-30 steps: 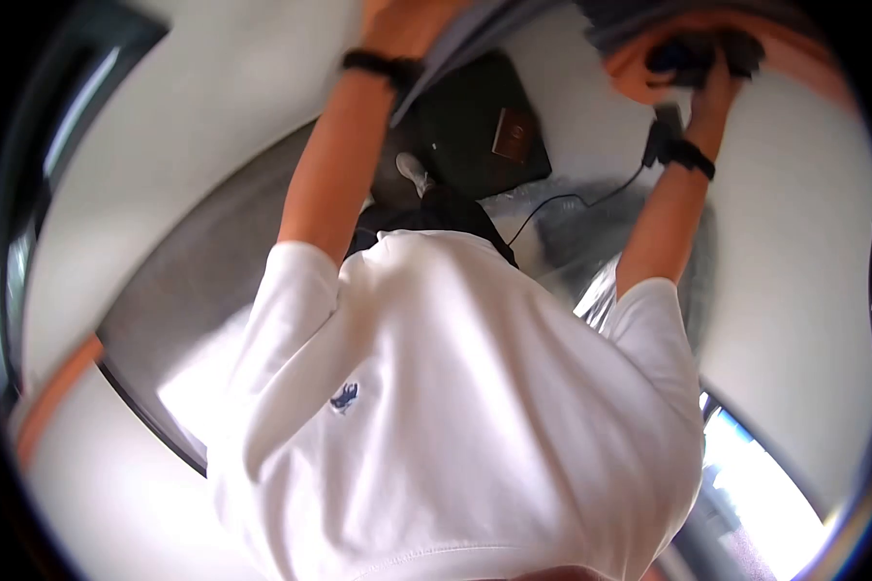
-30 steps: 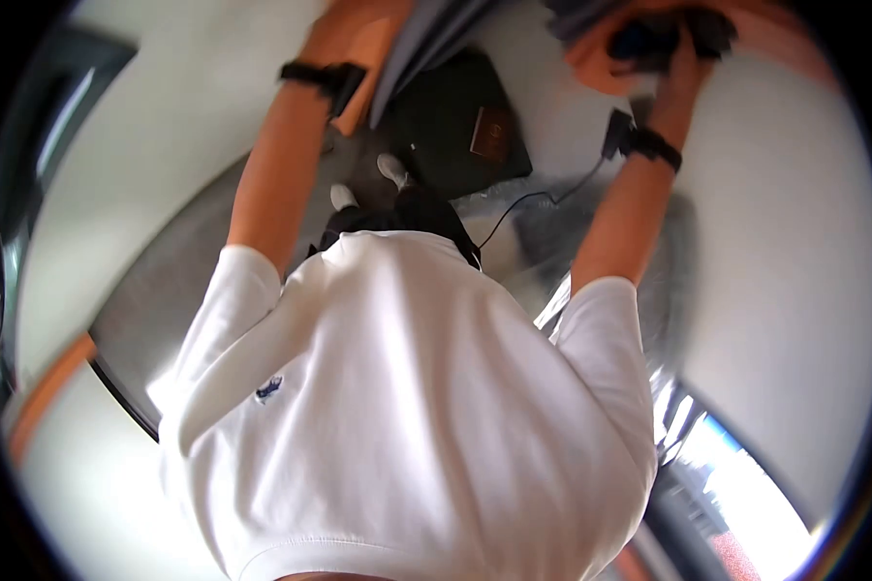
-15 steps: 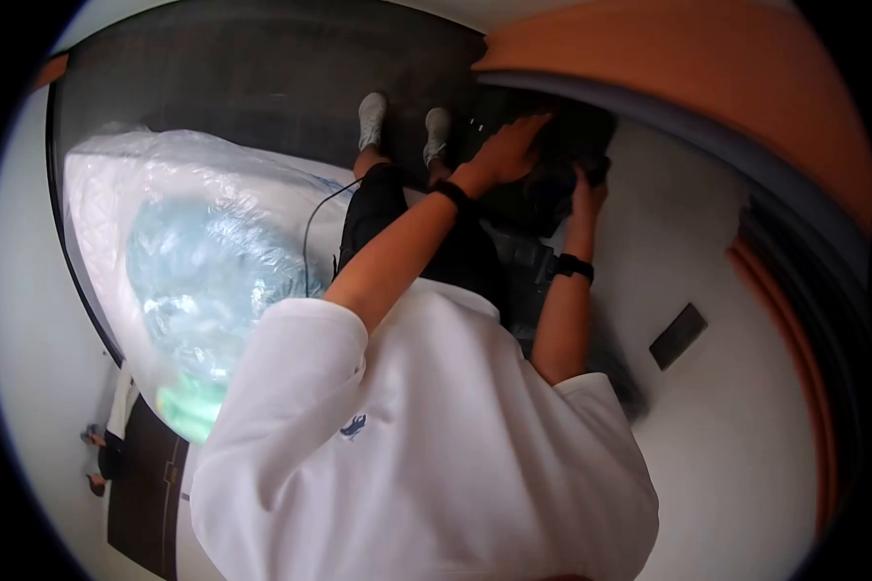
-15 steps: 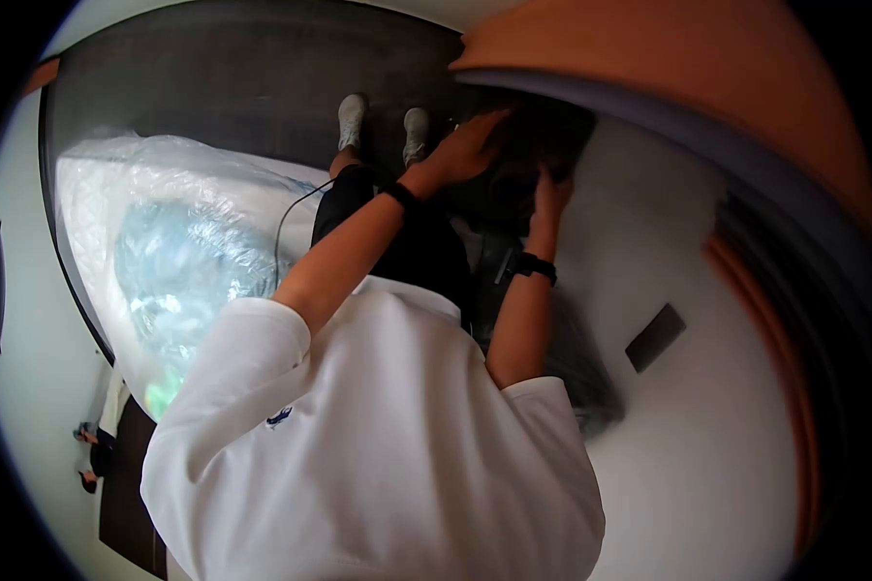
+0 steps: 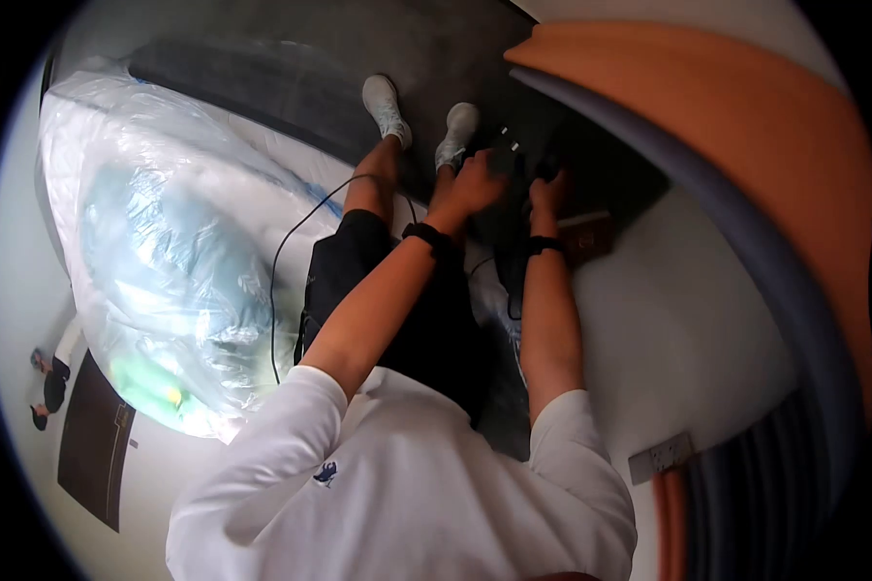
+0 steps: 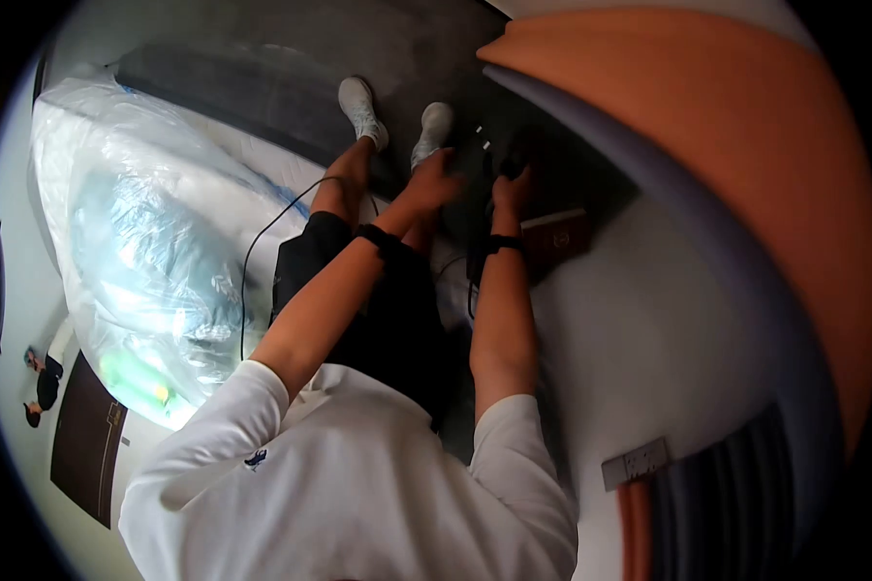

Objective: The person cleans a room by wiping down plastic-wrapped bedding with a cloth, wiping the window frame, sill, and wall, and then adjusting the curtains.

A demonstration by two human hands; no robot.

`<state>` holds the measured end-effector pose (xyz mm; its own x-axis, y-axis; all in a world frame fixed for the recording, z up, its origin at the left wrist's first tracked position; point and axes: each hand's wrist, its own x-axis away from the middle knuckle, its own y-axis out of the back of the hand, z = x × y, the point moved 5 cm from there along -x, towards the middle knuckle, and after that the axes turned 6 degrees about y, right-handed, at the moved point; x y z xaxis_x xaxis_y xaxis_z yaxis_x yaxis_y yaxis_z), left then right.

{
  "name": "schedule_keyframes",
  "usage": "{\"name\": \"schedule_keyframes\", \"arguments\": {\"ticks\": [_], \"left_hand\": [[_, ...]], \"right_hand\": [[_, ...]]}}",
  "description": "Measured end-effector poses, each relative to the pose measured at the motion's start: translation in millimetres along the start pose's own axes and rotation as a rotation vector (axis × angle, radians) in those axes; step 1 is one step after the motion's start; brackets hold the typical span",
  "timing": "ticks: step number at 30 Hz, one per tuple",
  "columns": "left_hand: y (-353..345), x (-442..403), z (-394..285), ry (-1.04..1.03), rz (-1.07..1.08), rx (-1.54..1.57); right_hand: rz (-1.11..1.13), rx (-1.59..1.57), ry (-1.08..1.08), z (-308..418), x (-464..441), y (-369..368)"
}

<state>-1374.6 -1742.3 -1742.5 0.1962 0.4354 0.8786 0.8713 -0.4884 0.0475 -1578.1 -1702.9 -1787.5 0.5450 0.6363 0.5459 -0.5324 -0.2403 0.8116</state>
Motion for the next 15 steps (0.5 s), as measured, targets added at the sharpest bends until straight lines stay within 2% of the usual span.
{"name": "schedule_keyframes", "arguments": {"ticks": [1, 2, 3, 6, 8, 9, 11, 15], "left_hand": [[9, -16, 8, -0.007, -0.06, 0.144], [16, -22, 2, -0.003, -0.077, 0.147], [25, -22, -19, -0.123, -0.093, 0.144], [42, -3, -96, -0.514, -0.169, 0.094], [37, 35, -139, -0.599, -0.008, 0.112], [50, 41, -159, -0.62, -0.015, 0.107], [69, 59, -201, -0.861, 0.166, 0.116], [85, 64, -261, -1.06, 0.113, -0.046]], "right_hand": [[0.011, -0.004, 0.013, -25, -8, -30], [0.035, -0.214, 0.076, -65, -15, -62], [0.069, -0.439, 0.142, -73, -24, -87], [0.093, -0.387, -0.143, -61, -7, -59], [0.105, -0.344, -0.17, -72, 3, -38], [0.101, -0.323, -0.16, -73, 2, -34], [0.084, -0.276, -0.099, -57, -13, -34], [0.04, -0.168, 0.038, -1, -62, -18]]}}
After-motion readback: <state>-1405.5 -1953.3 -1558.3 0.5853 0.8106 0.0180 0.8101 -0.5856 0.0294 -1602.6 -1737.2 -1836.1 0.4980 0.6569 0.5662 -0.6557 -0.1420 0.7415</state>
